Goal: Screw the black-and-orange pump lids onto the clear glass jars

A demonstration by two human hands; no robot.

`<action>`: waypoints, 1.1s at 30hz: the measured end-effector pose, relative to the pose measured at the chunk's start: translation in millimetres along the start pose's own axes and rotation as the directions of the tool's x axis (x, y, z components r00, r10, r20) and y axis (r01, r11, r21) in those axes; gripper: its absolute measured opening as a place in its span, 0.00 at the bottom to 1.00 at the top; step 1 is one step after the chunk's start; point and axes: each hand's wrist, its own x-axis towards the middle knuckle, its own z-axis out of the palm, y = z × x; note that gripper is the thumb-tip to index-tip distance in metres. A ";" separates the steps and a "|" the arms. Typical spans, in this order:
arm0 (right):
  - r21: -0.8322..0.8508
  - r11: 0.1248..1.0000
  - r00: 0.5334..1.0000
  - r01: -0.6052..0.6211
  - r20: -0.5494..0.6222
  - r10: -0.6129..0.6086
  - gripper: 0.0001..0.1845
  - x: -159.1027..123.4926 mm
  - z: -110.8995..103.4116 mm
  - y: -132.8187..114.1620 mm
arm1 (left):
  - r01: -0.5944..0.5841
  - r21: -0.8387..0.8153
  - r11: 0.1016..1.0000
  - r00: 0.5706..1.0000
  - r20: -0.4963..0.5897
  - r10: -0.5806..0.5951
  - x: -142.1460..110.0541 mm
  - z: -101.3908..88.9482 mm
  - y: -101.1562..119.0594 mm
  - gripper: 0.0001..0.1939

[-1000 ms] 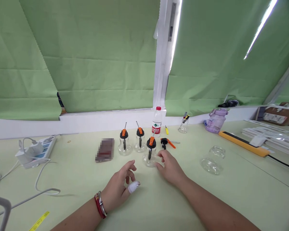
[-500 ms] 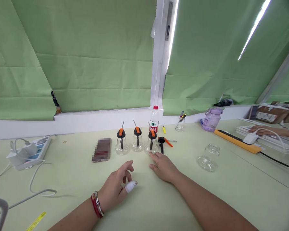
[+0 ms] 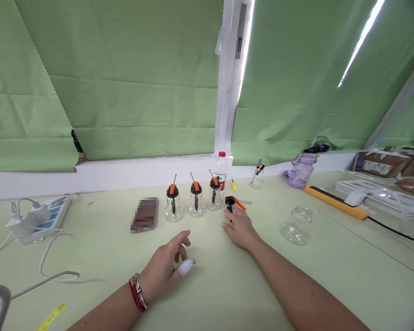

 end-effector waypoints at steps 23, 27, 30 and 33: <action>0.427 0.904 0.935 0.021 0.313 -0.170 0.09 -40.0 -20.1 -25.3 | 0.350 -0.470 0.810 0.934 0.111 -0.339 6.4 9.1 -18.3 0.37; 0.566 0.812 0.861 0.143 0.333 -0.384 0.09 -55.4 -21.6 -42.6 | 0.360 -0.642 0.677 0.932 0.289 -0.220 5.5 8.1 -7.3 0.39; 0.550 0.815 0.852 0.184 0.324 -0.411 0.09 -56.8 -22.6 -46.5 | 0.412 -0.694 0.590 0.907 0.376 -0.191 4.5 9.1 -3.2 0.31; 0.412 0.863 0.899 0.292 0.189 -0.395 0.11 -48.2 -28.8 -41.6 | 0.439 -0.696 0.568 0.898 0.354 -0.261 5.2 10.4 -5.3 0.29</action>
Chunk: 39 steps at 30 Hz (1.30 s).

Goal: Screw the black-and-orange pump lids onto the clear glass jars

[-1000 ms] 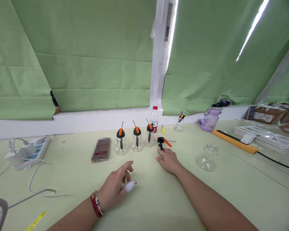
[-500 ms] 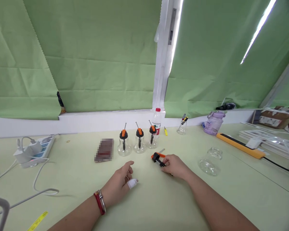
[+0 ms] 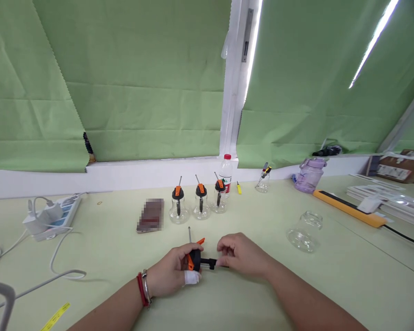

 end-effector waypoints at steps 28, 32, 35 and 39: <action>-0.007 0.998 0.735 -0.063 -0.677 0.042 0.37 14.5 -21.4 57.2 | -0.058 0.167 0.984 0.915 -0.384 0.119 5.3 -8.8 5.6 0.24; 0.155 0.986 0.888 -0.062 -0.443 0.125 0.48 16.0 -2.1 46.0 | -0.118 0.182 0.976 0.883 -0.431 0.187 4.0 -10.8 8.7 0.22; 0.229 0.972 0.955 -0.058 -0.270 0.120 0.51 17.7 3.0 51.9 | -0.157 0.181 0.971 0.865 -0.450 0.223 2.8 -12.8 8.5 0.21; 0.207 0.978 0.991 -0.037 -0.118 0.063 0.49 19.6 4.4 58.3 | -0.190 0.159 0.969 0.845 -0.475 0.244 0.7 -14.1 7.0 0.19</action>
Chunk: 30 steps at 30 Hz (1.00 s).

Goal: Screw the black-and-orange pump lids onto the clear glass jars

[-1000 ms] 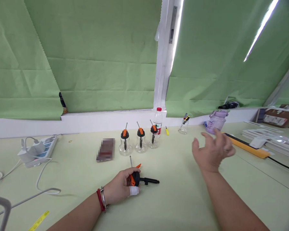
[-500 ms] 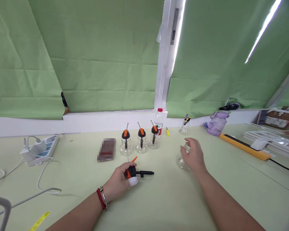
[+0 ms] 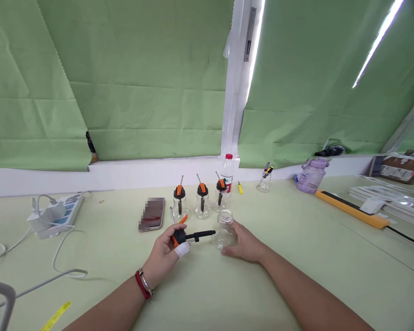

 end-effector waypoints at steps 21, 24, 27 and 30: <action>0.106 0.991 0.966 -0.084 -0.234 0.107 0.42 -5.8 -33.7 -3.7 | 0.036 -0.039 0.999 0.993 -0.115 -0.040 3.2 -0.2 7.0 0.19; 0.213 0.973 0.969 -0.087 -0.210 0.132 0.41 -6.3 -36.2 -2.2 | 0.033 -0.024 0.999 0.990 -0.137 -0.036 3.6 -0.4 6.0 0.20; 0.343 0.934 0.970 -0.101 -0.177 0.170 0.38 -5.9 -37.1 1.6 | 0.042 -0.004 0.999 0.986 -0.158 -0.042 4.0 -0.7 6.2 0.20; 0.460 0.885 0.970 -0.077 -0.172 0.174 0.36 -5.7 -38.5 5.0 | 0.054 0.019 0.998 0.984 -0.169 -0.050 4.4 -0.8 7.1 0.19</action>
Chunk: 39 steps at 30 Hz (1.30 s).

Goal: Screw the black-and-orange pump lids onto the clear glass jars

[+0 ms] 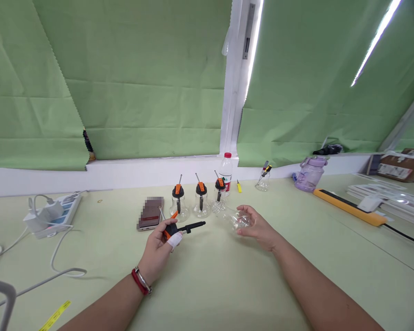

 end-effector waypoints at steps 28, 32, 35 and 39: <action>0.159 0.987 0.942 -0.015 0.334 -0.039 0.42 -21.7 45.7 -13.2 | 0.079 -0.157 0.984 0.920 0.391 -0.012 -10.0 7.9 0.7 0.24; 0.140 0.990 0.944 0.011 0.326 -0.056 0.43 -22.4 46.0 -14.3 | 0.090 -0.137 0.987 0.923 0.383 -0.031 -10.7 8.5 3.0 0.25; 0.118 0.993 0.942 0.027 0.329 -0.065 0.43 -22.8 46.6 -14.7 | 0.096 -0.137 0.986 0.922 0.387 -0.037 -12.0 9.2 5.7 0.25; 0.112 0.993 0.945 0.027 0.323 -0.062 0.43 -22.8 47.4 -14.2 | 0.096 -0.142 0.985 0.918 0.396 -0.033 -12.4 9.8 7.3 0.25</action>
